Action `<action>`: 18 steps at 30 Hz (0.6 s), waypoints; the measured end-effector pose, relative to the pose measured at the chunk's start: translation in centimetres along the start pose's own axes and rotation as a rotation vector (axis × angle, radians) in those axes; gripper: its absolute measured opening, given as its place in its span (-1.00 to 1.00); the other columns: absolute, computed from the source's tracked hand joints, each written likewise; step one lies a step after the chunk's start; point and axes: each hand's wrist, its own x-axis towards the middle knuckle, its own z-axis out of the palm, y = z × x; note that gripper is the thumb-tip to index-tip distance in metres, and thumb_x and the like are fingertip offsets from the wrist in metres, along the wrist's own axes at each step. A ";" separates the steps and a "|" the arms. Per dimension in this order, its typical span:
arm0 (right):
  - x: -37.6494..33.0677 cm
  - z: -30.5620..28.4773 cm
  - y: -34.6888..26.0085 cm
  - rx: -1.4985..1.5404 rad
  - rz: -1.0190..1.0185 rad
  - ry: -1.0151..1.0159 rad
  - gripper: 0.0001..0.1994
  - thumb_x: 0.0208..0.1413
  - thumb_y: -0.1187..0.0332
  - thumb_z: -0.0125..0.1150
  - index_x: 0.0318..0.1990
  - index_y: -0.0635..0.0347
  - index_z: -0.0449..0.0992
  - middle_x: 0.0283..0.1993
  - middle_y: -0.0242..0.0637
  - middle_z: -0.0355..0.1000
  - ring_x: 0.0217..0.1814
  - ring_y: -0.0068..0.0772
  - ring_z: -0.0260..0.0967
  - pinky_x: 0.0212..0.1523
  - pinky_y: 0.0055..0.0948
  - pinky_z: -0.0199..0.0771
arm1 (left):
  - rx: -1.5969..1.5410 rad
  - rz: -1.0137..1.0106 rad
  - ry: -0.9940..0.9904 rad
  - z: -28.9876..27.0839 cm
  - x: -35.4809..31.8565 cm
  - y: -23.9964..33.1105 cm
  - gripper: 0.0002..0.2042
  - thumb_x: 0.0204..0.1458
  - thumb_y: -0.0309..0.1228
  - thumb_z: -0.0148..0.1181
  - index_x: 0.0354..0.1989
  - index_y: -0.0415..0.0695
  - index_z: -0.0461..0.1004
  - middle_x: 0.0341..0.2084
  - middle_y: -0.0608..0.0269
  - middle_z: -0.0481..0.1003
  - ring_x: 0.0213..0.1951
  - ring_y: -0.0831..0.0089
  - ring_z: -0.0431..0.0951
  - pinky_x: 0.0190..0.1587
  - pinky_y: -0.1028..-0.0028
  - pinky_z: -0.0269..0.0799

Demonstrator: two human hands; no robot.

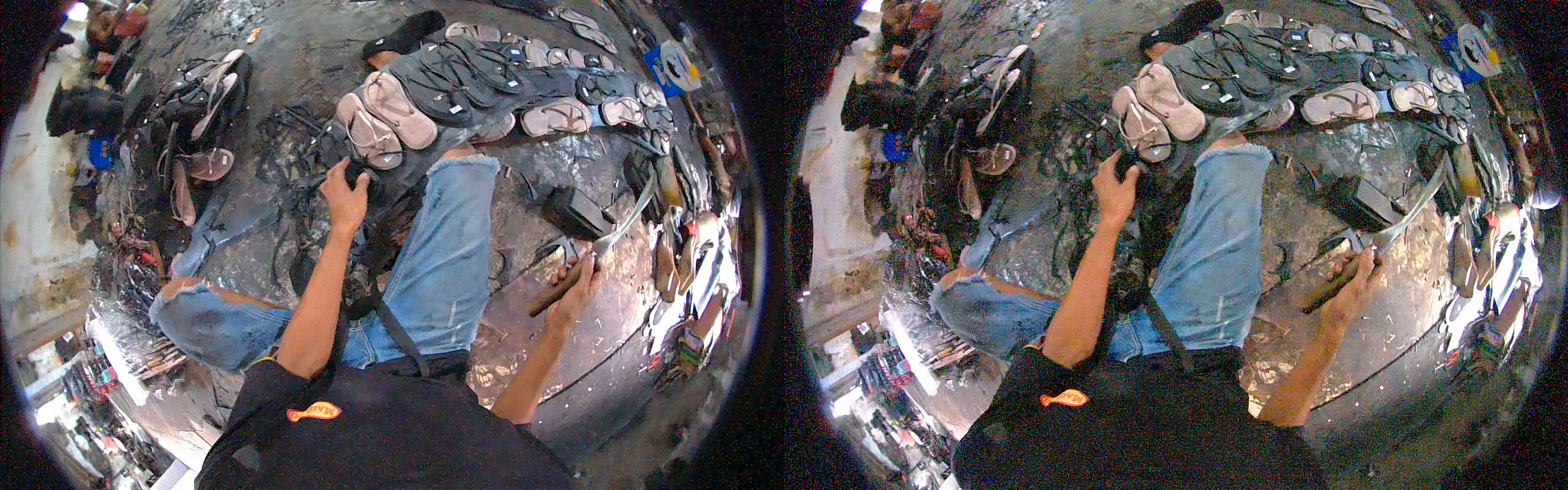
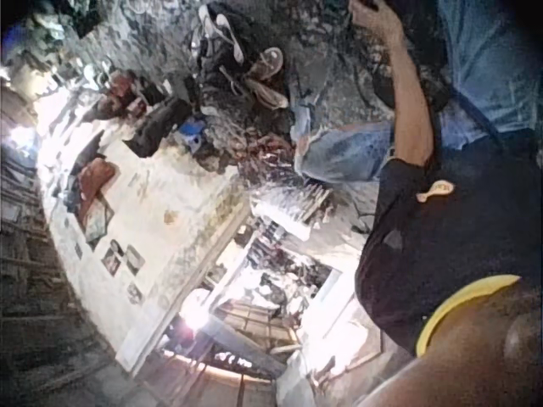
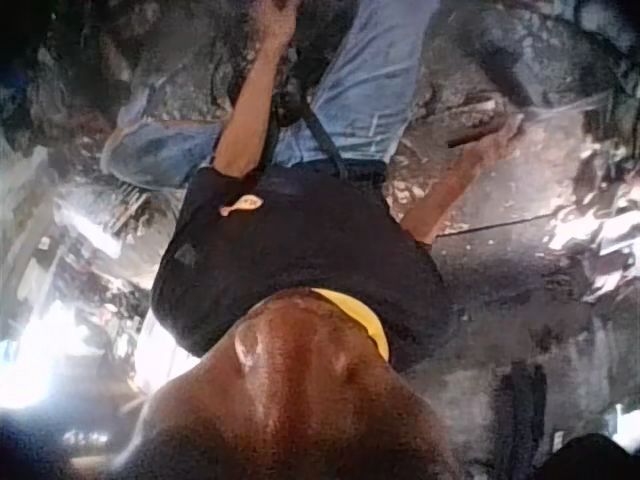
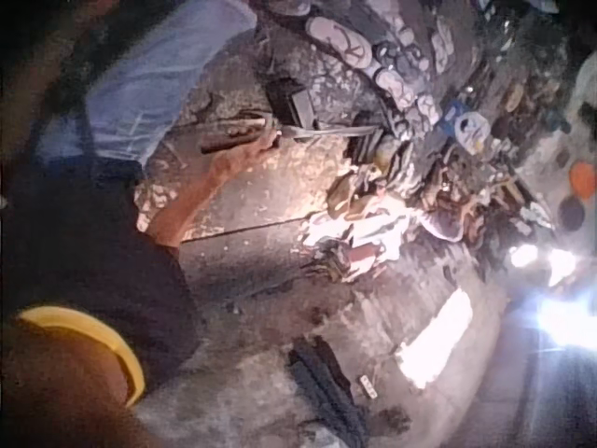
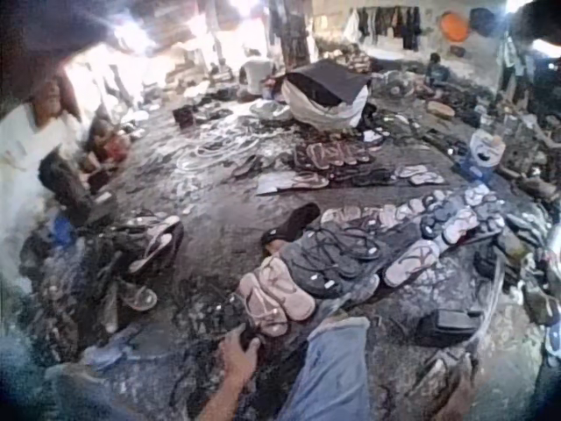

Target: The person sits on the floor and repeatedly picks up sandals, using a knife to scrape or clean the soles and straps. They handle multiple sandals one at a time, turning them over and scraping different surfaces before placing them back on the floor.

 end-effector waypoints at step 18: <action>1.2 2.5 5.6 -0.176 0.082 -0.201 -0.78 0.37 0.14 0.13 -0.10 0.08 0.43 -0.43 -0.43 0.37 -0.57 -0.59 0.29 -0.61 -0.53 0.32 | -0.151 0.069 0.072 -1.7 0.2 -0.6 -0.64 0.09 -0.30 0.34 0.08 -0.02 0.59 -0.20 0.09 0.46 -0.01 0.14 0.45 0.09 0.26 0.39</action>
